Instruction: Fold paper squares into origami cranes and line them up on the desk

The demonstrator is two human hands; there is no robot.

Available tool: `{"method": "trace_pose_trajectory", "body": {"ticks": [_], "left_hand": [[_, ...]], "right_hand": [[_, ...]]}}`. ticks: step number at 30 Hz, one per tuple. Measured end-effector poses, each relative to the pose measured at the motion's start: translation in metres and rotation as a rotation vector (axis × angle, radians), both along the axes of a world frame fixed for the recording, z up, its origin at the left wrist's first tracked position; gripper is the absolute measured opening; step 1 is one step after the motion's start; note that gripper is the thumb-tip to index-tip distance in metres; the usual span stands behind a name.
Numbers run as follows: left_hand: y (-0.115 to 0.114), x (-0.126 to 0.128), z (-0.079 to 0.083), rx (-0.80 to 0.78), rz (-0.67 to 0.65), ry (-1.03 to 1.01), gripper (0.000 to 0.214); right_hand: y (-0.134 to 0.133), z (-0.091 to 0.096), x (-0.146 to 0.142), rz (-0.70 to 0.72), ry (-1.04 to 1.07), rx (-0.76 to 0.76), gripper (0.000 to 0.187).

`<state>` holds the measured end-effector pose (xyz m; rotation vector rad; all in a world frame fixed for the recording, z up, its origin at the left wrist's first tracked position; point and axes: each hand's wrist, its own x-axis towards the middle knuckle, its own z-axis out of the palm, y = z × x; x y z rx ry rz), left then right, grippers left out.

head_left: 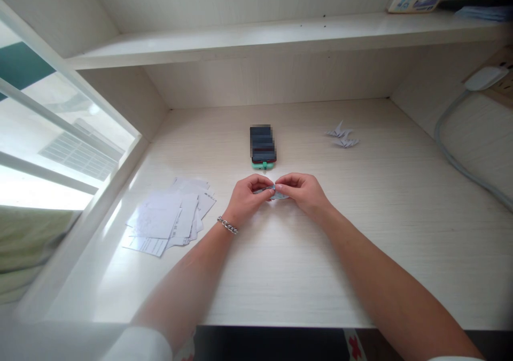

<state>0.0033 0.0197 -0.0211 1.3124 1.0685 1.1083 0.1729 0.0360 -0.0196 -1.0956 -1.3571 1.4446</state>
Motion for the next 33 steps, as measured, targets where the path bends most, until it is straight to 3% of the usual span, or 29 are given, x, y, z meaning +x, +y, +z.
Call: {"method": "trace_pose_trajectory", "body": {"ticks": [16, 22, 29, 33], "left_hand": [[0.0008, 0.0018, 0.001, -0.078, 0.012, -0.149, 0.017], [0.0032, 0.0003, -0.0016, -0.037, 0.067, -0.073, 0.023], [0.0051, -0.0009, -0.0054, -0.005, 0.1, -0.037, 0.025], [0.0051, -0.0006, -0.006, -0.005, 0.096, -0.041, 0.024]], "right_hand": [[-0.0019, 0.0037, -0.0028, -0.084, -0.057, 0.055, 0.019], [-0.0013, 0.0001, -0.004, -0.101, -0.051, 0.082, 0.022], [-0.0004, -0.0026, -0.0041, -0.059, -0.013, -0.004, 0.025], [0.0, -0.003, -0.0041, -0.069, -0.021, 0.051, 0.023]]}}
